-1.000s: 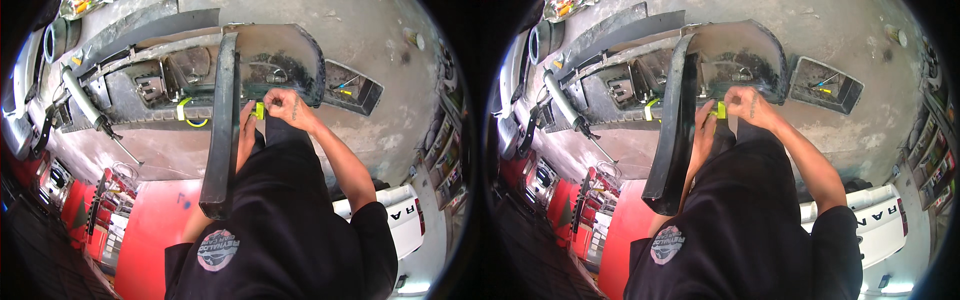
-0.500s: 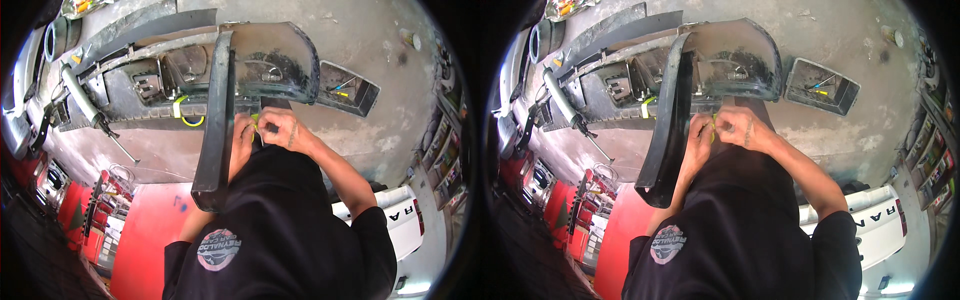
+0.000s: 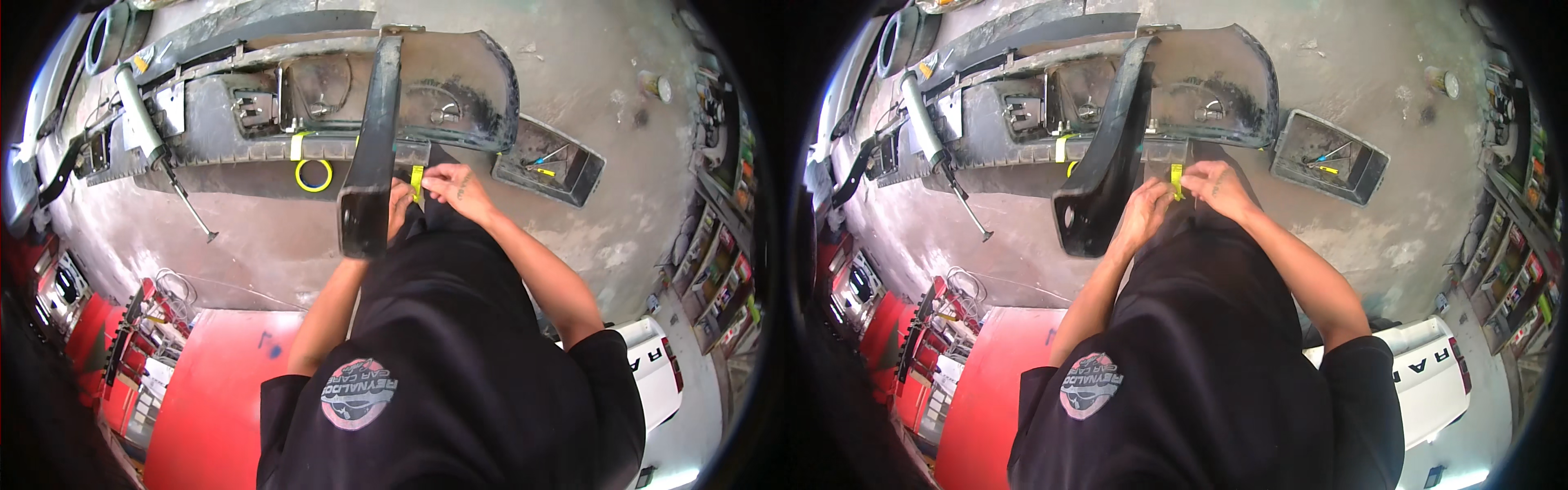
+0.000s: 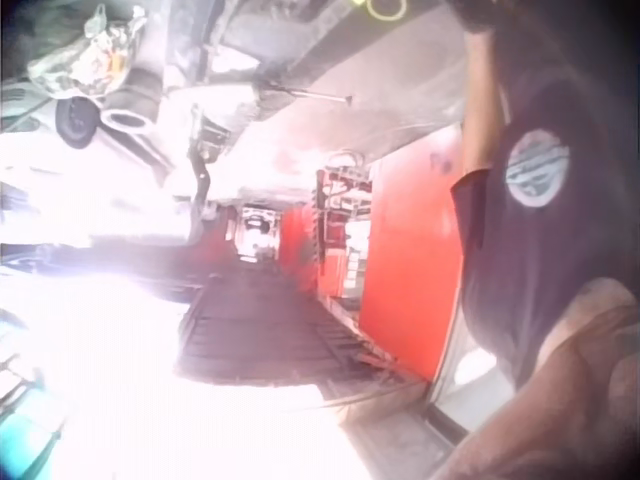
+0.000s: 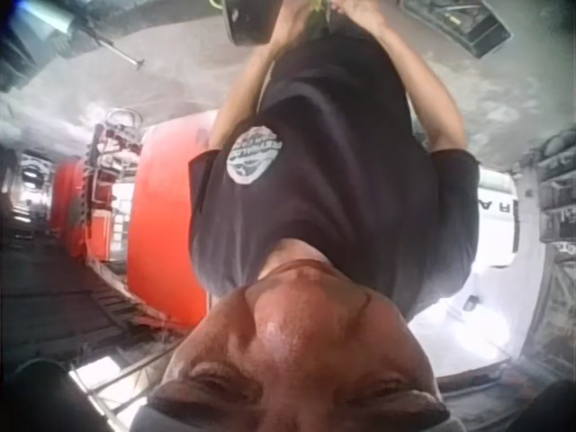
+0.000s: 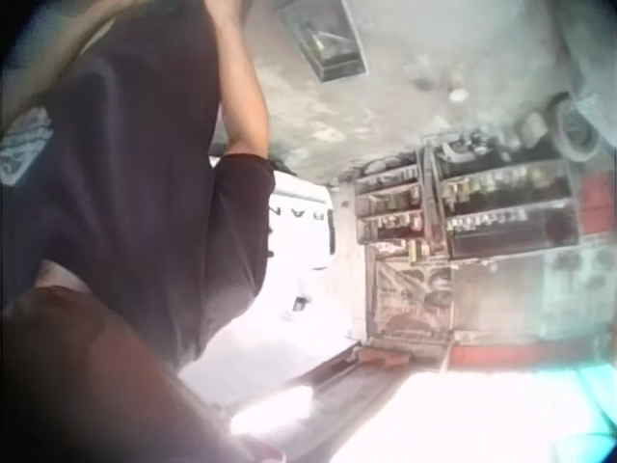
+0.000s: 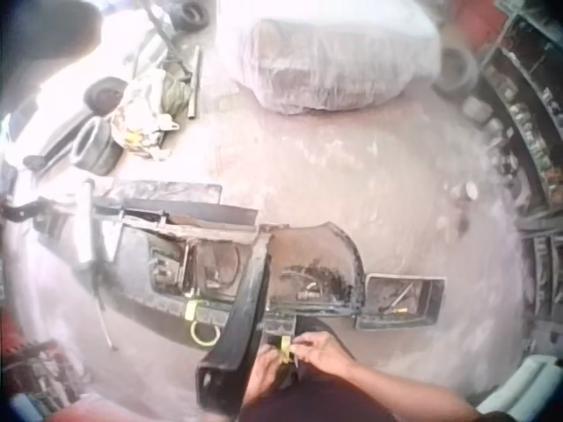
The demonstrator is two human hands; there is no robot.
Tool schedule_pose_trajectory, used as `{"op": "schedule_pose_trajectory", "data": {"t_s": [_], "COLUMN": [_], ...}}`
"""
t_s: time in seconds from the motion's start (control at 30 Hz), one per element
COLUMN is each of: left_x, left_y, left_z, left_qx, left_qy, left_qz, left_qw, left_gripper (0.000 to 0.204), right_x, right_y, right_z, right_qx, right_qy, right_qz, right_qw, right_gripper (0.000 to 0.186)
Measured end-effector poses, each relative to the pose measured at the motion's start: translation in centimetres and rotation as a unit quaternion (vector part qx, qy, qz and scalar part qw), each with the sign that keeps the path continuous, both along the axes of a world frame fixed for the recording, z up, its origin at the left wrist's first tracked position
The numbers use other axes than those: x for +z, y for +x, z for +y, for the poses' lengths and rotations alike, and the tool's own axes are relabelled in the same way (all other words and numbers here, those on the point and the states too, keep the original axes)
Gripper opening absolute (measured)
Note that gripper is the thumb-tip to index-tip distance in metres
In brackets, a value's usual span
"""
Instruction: The person applies tape to a plastic car part, uses a hammer on a metal car frame, and then cleans a locking clamp with a cloth before securing it to the plastic part.
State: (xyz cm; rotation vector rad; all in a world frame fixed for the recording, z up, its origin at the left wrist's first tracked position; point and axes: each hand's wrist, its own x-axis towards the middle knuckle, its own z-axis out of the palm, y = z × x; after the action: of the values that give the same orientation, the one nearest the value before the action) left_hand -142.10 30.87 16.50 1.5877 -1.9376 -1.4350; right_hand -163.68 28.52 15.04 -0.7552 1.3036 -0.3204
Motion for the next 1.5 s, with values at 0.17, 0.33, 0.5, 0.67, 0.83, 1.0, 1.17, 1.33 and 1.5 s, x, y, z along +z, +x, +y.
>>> {"op": "schedule_pose_trajectory", "data": {"t_s": [0.17,0.33,0.5,0.67,0.83,1.0,1.17,1.33,1.5], "left_x": [-5.9,-8.1,-6.6,-4.3,-4.0,-0.2,2.5,3.8,0.5], "left_y": [1.6,1.5,5.0,8.9,13.1,13.2,12.8,14.6,16.0], "left_z": [1.2,1.3,4.6,9.7,13.0,11.3,7.1,4.7,2.6], "left_qx": [0.064,0.047,0.181,0.352,0.443,0.399,0.435,0.492,0.542], "left_qy": [-0.023,-0.046,0.144,0.274,0.247,0.116,0.065,0.142,0.183], "left_qz": [0.045,-0.014,0.085,0.333,0.352,0.271,0.365,0.415,0.331], "left_qw": [0.997,0.998,0.969,0.831,0.787,0.868,0.821,0.752,0.750], "left_gripper": [0.010,0.014,0.014,0.018,0.013,0.011,0.004,0.009,0.008], "right_x": [-3.2,-6.6,-6.5,-1.0,3.7,8.3,6.0,1.1,-4.7], "right_y": [4.0,3.9,5.6,7.5,9.4,11.7,13.4,16.4,18.5], "right_z": [0.6,2.3,4.6,5.3,2.7,-3.4,-4.2,-9.8,-15.8], "right_qx": [-0.093,-0.186,-0.180,-0.084,0.091,0.150,0.200,0.071,0.169], "right_qy": [-0.056,-0.032,0.015,0.037,-0.218,-0.340,-0.407,-0.464,-0.370], "right_qz": [0.038,0.087,-0.019,-0.127,0.107,0.248,0.118,0.111,0.067], "right_qw": [0.993,0.978,0.983,0.988,0.966,0.895,0.884,0.876,0.911], "right_gripper": [0.027,0.020,0.019,0.024,0.032,0.030,0.028,0.026,0.025]}}
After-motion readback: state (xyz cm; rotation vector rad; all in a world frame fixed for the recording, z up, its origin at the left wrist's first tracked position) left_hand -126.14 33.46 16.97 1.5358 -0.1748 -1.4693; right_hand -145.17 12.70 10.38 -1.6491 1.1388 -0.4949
